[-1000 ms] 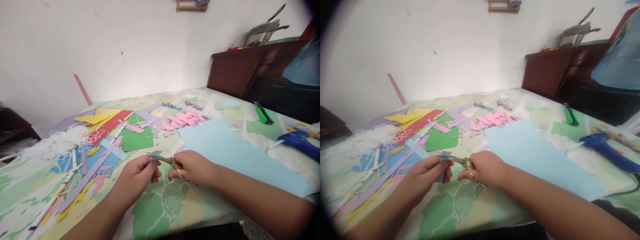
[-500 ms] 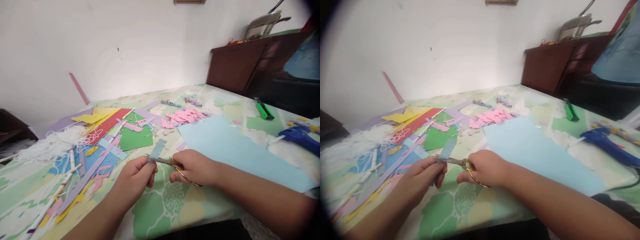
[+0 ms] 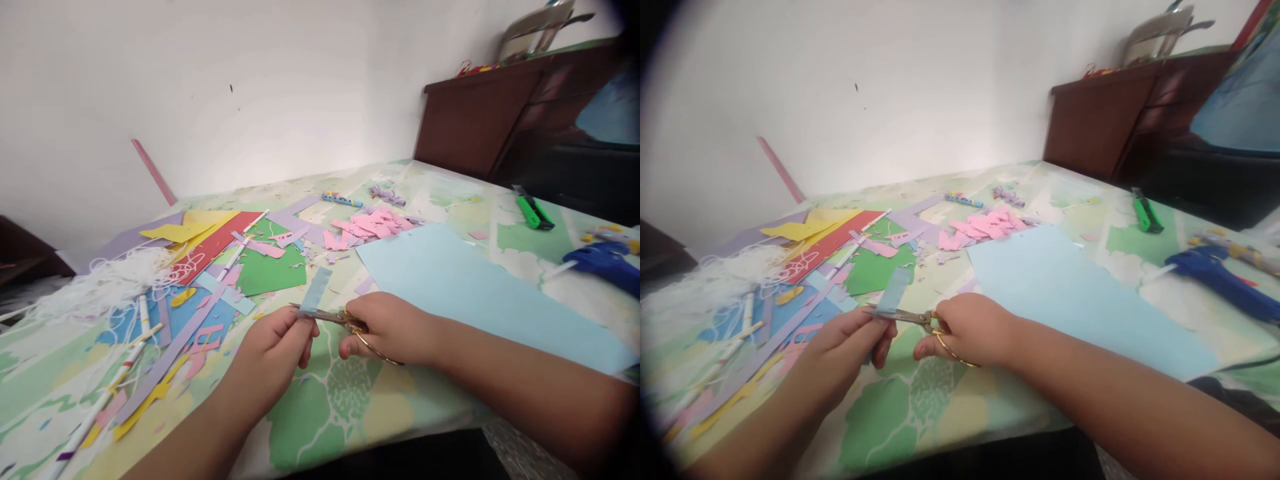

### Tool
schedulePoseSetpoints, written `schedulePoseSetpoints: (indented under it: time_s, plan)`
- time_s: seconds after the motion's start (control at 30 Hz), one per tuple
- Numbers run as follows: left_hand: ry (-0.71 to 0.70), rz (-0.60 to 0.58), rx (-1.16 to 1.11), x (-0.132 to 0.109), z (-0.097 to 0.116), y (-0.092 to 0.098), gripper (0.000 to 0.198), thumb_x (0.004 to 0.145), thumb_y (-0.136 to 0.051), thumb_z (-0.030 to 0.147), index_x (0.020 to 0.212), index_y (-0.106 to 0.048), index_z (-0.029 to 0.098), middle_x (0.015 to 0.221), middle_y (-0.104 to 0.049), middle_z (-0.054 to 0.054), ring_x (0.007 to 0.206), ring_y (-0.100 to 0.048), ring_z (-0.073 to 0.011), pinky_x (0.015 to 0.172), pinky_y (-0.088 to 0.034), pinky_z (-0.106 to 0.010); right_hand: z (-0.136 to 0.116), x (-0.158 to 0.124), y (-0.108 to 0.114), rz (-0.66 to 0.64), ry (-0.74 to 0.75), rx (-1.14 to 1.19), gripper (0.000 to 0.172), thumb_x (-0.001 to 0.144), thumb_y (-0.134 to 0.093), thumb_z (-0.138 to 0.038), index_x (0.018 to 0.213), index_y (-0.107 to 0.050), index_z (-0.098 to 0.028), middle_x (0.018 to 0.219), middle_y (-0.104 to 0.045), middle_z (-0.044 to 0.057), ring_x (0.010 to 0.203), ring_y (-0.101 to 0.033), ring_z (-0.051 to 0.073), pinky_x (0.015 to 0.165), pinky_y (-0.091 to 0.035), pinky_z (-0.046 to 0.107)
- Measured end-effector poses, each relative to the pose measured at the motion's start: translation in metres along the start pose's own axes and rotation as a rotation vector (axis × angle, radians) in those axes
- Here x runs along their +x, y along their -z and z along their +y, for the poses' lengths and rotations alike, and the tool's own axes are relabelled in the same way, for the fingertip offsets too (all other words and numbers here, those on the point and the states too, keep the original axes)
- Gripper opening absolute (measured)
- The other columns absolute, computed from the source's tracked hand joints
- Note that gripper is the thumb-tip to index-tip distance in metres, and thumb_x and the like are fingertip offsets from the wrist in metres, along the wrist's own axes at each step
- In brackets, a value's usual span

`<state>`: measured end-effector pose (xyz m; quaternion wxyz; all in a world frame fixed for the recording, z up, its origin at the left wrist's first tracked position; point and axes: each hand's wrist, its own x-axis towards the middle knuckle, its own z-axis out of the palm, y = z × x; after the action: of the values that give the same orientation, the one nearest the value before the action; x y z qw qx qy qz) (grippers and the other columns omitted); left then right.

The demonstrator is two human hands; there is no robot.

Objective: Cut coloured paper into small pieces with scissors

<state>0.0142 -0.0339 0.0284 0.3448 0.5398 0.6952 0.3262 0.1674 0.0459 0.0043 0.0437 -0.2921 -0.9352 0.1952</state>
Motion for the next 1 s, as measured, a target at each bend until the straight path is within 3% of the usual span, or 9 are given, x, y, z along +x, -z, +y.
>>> schedulePoseSetpoints:
  time_s: [0.27,0.47,0.77,1.0]
  plan:
    - [-0.026,-0.022,-0.04,0.001,-0.0021,0.001,0.025,0.073,-0.036,0.032,0.058,-0.052,0.02,0.051,-0.053,0.003,0.054,-0.05,-0.0125,0.049,-0.037,-0.022,-0.0011,0.0008,0.0013,-0.004,-0.048,0.014,0.045,0.067,-0.038,-0.06,0.06,-0.048,-0.016,0.054,-0.05,0.0,0.048,-0.039,0.009,0.042,-0.024,0.019]
    - [-0.035,0.026,-0.027,0.0029,-0.0008,0.0006,0.024,0.073,-0.037,0.029,0.054,-0.049,0.02,0.047,-0.051,0.004,0.05,-0.049,-0.0114,0.048,-0.038,-0.021,0.0004,-0.0016,0.001,0.02,-0.109,-0.004,0.048,0.063,-0.038,-0.064,0.059,-0.047,-0.017,0.052,-0.049,-0.001,0.045,-0.037,0.009,0.041,-0.023,0.019]
    - [-0.041,-0.011,-0.032,0.0007,-0.0001,0.0014,0.023,0.074,-0.037,0.03,0.057,-0.049,0.02,0.047,-0.05,0.004,0.049,-0.048,-0.0102,0.048,-0.038,-0.02,-0.0011,-0.0001,0.0017,0.013,-0.058,-0.006,0.048,0.064,-0.037,-0.063,0.059,-0.047,-0.016,0.054,-0.051,0.0,0.046,-0.039,0.009,0.041,-0.024,0.019]
    - [-0.007,0.103,-0.117,-0.0037,0.0055,-0.0047,0.024,0.071,-0.039,0.029,0.05,-0.045,0.019,0.042,-0.047,0.004,0.041,-0.045,-0.0088,0.042,-0.037,-0.02,-0.001,0.0016,0.0018,0.057,-0.072,-0.064,0.049,0.063,-0.038,-0.064,0.058,-0.048,-0.017,0.052,-0.05,0.0,0.047,-0.04,0.01,0.043,-0.024,0.019]
